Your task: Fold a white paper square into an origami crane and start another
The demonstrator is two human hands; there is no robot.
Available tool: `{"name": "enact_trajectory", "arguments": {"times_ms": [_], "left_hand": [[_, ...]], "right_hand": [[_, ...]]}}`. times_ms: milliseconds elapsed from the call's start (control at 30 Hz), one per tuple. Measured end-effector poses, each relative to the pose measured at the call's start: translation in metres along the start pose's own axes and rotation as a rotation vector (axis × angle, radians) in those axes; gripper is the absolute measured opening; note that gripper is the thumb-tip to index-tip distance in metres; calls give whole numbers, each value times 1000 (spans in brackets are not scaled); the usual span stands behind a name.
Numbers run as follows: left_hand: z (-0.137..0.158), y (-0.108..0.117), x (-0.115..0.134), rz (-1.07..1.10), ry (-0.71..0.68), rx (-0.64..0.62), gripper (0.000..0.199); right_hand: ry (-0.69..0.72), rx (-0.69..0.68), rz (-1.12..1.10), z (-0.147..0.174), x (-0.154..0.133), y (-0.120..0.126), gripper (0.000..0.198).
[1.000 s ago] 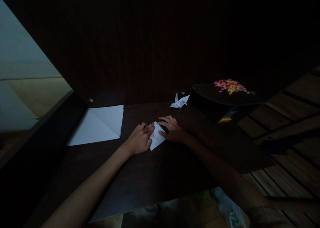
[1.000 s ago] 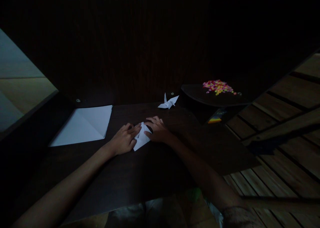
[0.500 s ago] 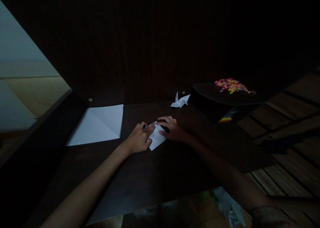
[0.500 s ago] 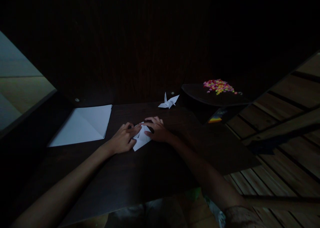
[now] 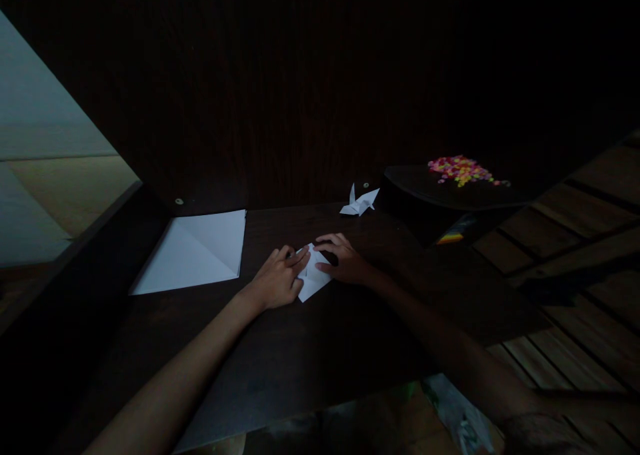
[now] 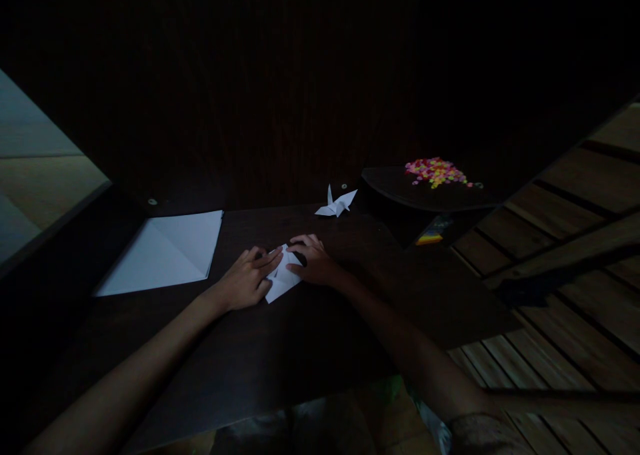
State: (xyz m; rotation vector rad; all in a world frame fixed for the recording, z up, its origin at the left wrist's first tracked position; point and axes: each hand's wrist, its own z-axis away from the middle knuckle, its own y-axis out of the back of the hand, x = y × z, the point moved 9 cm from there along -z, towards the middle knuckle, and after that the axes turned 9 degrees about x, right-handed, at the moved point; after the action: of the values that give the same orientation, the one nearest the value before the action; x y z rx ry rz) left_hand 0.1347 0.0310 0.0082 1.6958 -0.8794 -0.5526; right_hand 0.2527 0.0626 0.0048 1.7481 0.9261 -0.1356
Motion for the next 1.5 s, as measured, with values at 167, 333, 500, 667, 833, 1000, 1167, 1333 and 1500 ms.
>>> {"name": "enact_trajectory", "arguments": {"times_ms": [167,333,500,667,833,1000,1167,1333,1500], "left_hand": [[-1,2,-3,76,-7,8,58],[2,10,-6,233,-45,3,54],[5,13,-14,333,9,48,34],[4,11,-17,351,31,129,35],[4,9,-17,321,10,144,40],[6,9,-17,291,-6,137,41],[6,8,-15,261,-5,129,41],[4,12,-14,219,14,79,40],[2,13,-16,227,34,28,40]], "right_hand": [[-1,-58,62,4,-7,-1,51],[20,-198,153,9,-15,-7,65],[54,-259,186,10,-19,-9,55],[76,-266,185,11,-21,-11,53],[101,-276,175,11,-22,-13,53],[153,-234,167,11,-27,-12,48],[214,-216,146,13,-41,-11,42],[170,-236,141,13,-42,-8,47],[157,-217,127,12,-44,-5,50]]}}
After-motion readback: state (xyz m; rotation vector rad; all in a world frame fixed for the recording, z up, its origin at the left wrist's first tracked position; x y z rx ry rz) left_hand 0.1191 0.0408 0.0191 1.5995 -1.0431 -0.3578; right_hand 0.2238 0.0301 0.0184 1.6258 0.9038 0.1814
